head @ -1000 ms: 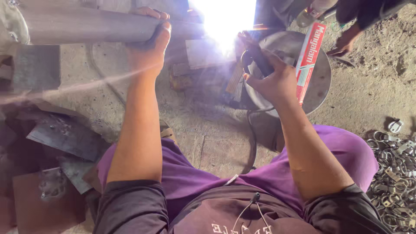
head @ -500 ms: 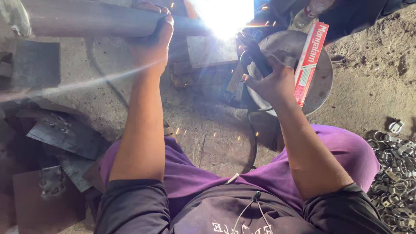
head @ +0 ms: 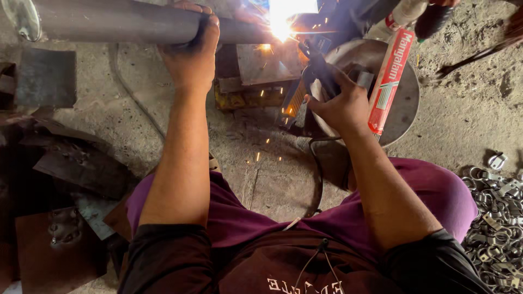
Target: The person welds a metal pipe to a flat metal plate using a handheld welding torch. They reposition the pipe multiple times to weld different sides of the joint, then set the pipe aside and pick up another piece to weld.
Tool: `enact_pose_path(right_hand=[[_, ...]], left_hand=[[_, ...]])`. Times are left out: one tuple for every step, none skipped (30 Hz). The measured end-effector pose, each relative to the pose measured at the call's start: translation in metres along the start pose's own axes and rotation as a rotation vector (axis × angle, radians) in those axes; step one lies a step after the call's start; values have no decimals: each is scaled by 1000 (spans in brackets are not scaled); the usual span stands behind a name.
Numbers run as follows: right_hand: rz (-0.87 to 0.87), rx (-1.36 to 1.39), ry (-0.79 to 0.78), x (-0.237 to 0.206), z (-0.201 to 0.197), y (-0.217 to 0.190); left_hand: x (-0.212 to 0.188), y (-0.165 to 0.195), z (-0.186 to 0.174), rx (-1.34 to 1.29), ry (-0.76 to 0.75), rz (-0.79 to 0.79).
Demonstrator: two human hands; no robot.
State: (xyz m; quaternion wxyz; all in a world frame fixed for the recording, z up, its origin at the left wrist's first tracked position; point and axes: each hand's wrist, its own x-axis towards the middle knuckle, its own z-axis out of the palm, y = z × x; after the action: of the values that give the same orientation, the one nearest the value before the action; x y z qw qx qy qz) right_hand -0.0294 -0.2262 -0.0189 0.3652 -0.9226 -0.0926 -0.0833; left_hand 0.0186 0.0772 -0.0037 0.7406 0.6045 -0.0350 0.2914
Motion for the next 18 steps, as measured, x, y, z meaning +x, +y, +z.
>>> enact_pose_path(right_hand=[[-30, 10, 7, 0, 0, 0], [-59, 21, 14, -1, 0, 0], [-88, 32, 21, -2, 1, 0], [-87, 11, 27, -2, 2, 1], [-85, -10, 33, -2, 4, 1], [-83, -31, 39, -1, 5, 2], [-65, -17, 31, -2, 7, 3], [-48, -1, 22, -2, 9, 4], [-30, 14, 13, -3, 10, 6], [-38, 11, 13, -4, 11, 7], [-46, 9, 12, -4, 11, 10], [-55, 7, 12, -5, 11, 12], [-78, -12, 23, -5, 12, 14], [-100, -32, 34, -6, 14, 16], [-122, -52, 45, -6, 15, 18], [-83, -70, 23, -7, 17, 19], [-44, -88, -1, -9, 19, 21], [-5, -105, -24, -10, 21, 23]], left_hand=[[0, 2, 0, 7, 6, -16], [-1, 4, 1, 13, 12, -32], [-1, 5, 3, -5, 21, -31], [-1, 6, 5, -24, 30, -30], [-1, 7, 6, -43, 39, -28], [0, 8, 6, 17, 14, 48], [0, 8, 6, 77, -11, 123], [1, 8, 6, 138, -37, 198], [1, 8, 7, 98, -10, 138], [1, 6, 10, 59, 17, 77], [1, 4, 12, 20, 45, 16], [0, 3, 12, 20, 45, 24], [-1, 2, 13, 19, 46, 33], [-1, 0, 13, 18, 47, 41], [-2, -2, 14, 22, 50, 38], [-1, -3, 13, 25, 52, 34], [-1, -5, 13, 29, 55, 30], [0, -7, 13, 33, 55, 83]])
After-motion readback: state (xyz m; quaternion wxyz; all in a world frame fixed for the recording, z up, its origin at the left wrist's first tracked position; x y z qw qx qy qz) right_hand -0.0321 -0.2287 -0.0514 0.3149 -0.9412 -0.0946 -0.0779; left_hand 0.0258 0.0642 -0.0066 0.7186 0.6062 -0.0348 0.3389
